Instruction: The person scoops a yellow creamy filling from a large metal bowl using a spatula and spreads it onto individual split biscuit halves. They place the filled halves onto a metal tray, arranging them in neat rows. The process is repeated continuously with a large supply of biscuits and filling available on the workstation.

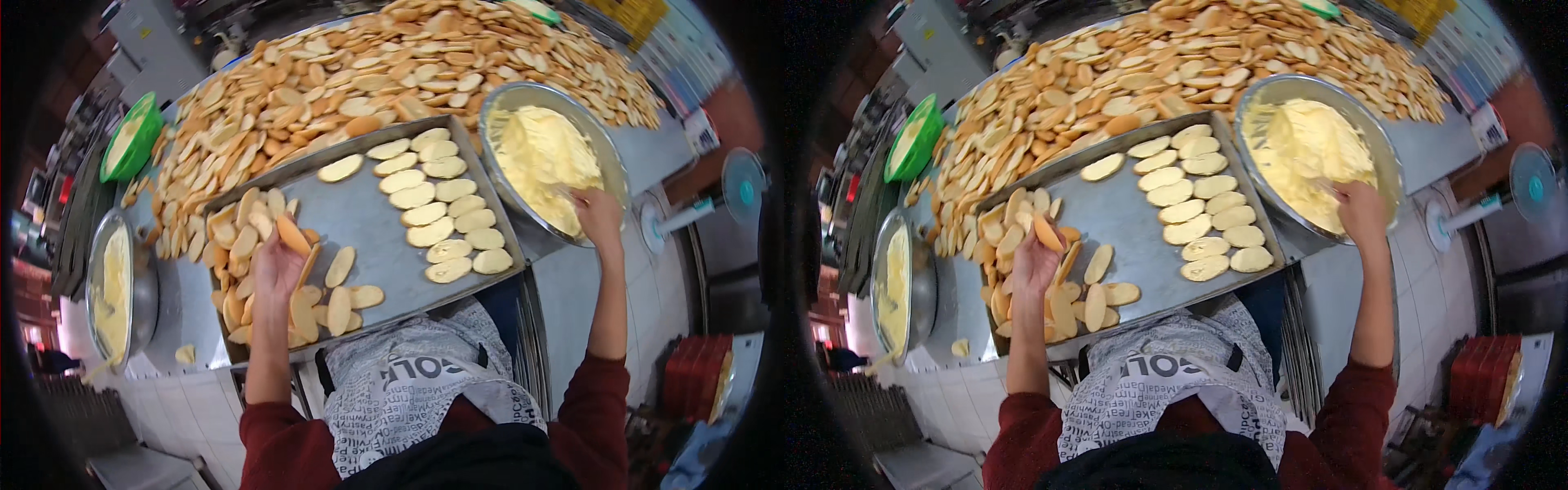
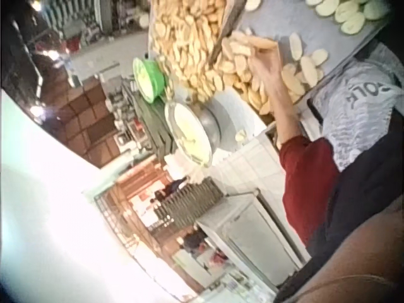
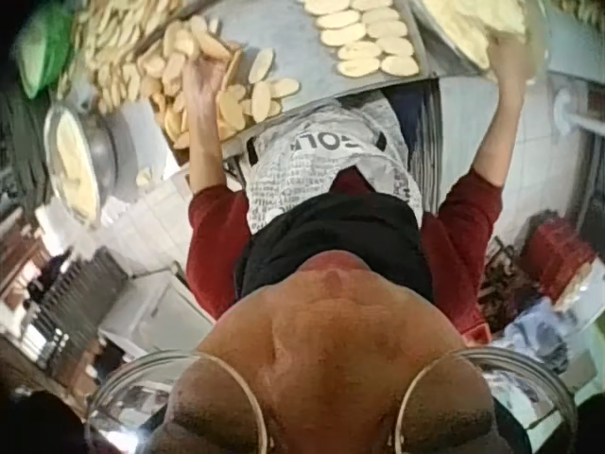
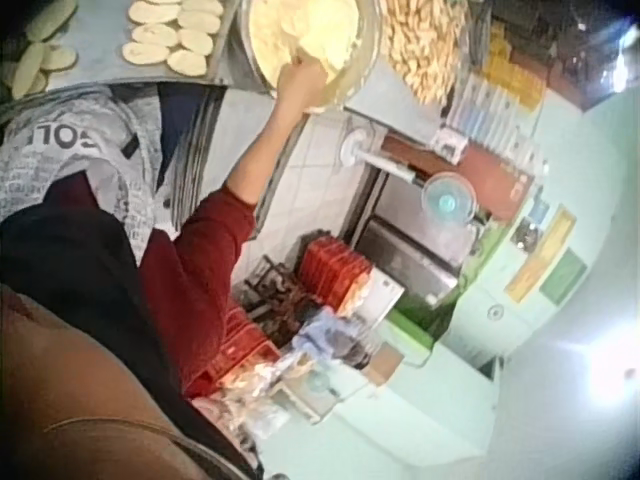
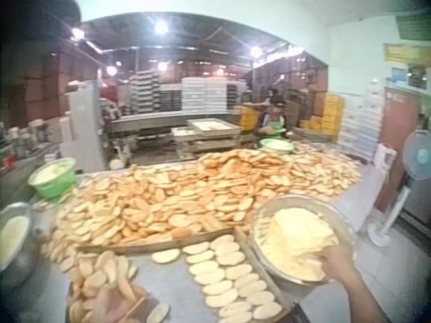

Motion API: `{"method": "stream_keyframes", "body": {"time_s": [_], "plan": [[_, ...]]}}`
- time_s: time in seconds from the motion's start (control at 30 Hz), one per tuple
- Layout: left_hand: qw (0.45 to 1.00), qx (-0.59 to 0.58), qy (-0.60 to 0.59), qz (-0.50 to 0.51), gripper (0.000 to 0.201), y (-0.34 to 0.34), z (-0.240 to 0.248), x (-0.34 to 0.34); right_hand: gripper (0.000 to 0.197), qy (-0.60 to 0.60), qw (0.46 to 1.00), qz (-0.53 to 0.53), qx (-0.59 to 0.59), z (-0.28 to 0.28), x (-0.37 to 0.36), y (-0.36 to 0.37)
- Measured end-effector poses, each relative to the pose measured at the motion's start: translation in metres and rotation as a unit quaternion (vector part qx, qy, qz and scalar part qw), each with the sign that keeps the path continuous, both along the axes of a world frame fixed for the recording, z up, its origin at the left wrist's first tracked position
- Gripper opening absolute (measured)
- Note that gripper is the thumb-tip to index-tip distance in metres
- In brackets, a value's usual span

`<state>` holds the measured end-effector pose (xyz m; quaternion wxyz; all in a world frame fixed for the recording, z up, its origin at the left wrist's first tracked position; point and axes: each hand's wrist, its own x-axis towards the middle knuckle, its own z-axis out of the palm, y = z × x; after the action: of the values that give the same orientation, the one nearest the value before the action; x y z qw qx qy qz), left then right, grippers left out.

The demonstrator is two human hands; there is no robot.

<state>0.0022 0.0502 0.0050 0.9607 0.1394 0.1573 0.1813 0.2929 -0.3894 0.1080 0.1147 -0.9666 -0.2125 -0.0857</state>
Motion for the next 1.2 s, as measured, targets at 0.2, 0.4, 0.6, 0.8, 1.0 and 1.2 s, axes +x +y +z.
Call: {"method": "stream_keyframes", "body": {"time_s": [0.2,0.4,0.6,0.8,1.0,1.2], "plan": [[0.989,-0.150,0.016,-0.001,0.044,-0.044,0.008,0.017,0.025,0.123,0.986,0.067,-0.088,-0.018,0.021,0.022],[0.997,-0.043,0.058,-0.023,0.044,-0.063,-0.010,0.016,0.020,0.286,0.950,0.115,0.055,0.010,0.026,0.011],[0.998,-0.029,0.048,-0.038,0.040,-0.082,0.013,0.029,0.020,0.333,0.935,0.035,0.115,0.022,0.024,-0.005],[0.997,0.025,0.022,-0.069,0.038,-0.094,0.027,0.043,0.024,0.322,0.913,-0.028,0.249,0.040,0.008,-0.018],[0.993,0.024,-0.023,-0.109,0.041,-0.115,0.046,0.054,0.028,0.333,0.826,0.030,0.453,0.011,-0.073,0.038],[0.988,0.034,-0.059,-0.137,0.040,-0.131,0.060,0.063,0.021,0.320,0.745,0.187,0.555,-0.047,-0.139,0.105]]}}
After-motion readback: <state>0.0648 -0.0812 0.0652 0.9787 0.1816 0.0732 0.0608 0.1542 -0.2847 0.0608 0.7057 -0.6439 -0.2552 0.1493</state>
